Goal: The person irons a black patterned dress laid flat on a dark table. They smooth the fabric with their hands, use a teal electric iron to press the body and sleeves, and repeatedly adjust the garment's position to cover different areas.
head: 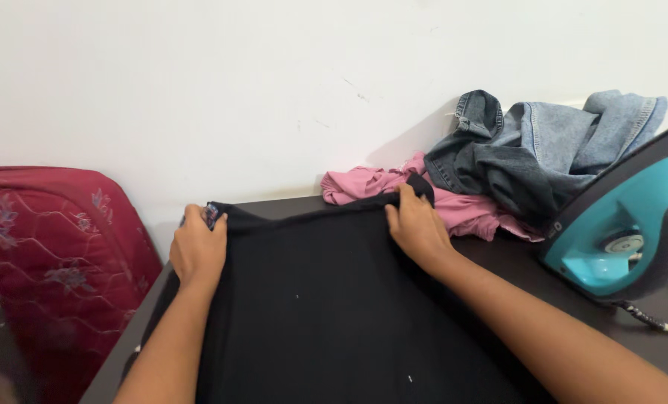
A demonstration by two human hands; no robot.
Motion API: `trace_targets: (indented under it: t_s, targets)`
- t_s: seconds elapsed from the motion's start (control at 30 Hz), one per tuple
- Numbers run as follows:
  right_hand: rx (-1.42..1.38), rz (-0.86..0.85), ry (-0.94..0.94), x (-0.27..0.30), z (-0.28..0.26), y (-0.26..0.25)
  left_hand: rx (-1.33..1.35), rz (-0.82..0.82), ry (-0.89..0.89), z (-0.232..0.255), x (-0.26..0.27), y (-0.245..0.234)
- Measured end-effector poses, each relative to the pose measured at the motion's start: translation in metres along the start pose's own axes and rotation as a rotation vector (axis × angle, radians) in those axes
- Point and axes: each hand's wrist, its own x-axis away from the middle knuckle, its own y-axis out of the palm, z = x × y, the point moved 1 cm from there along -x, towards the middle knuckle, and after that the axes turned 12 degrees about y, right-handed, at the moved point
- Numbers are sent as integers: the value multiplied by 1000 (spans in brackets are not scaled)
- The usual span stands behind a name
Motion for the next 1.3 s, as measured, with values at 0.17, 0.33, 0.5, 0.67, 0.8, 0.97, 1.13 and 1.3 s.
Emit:
trace_targets:
  t_s: [0.17, 0.33, 0.5, 0.67, 0.8, 0.97, 1.13, 1.3]
  targets:
    - [257, 27, -106, -21, 6, 44, 96, -238, 45, -14, -12, 38]
    - [428, -119, 3, -24, 25, 60, -192, -600, 113, -36, -7, 75]
    - [8, -18, -297, -14, 37, 15, -252, -326, 371, -57, -8, 78]
    - [-168, -338, -87, 10, 63, -68, -206, -142, 763, -24, 16, 62]
    - [-174, -339, -56, 45, 85, -107, 100, -122, 965, 56, 43, 55]
    - [-160, -213, -32, 79, 110, -125, 214, -276, 1239, 186, 84, 71]
    - [-183, -184, -52, 95, 119, -130, 329, -306, 1388, 267, 126, 96]
    - [-151, -263, -6, 91, 121, -132, 285, -469, 1287, 287, 141, 118]
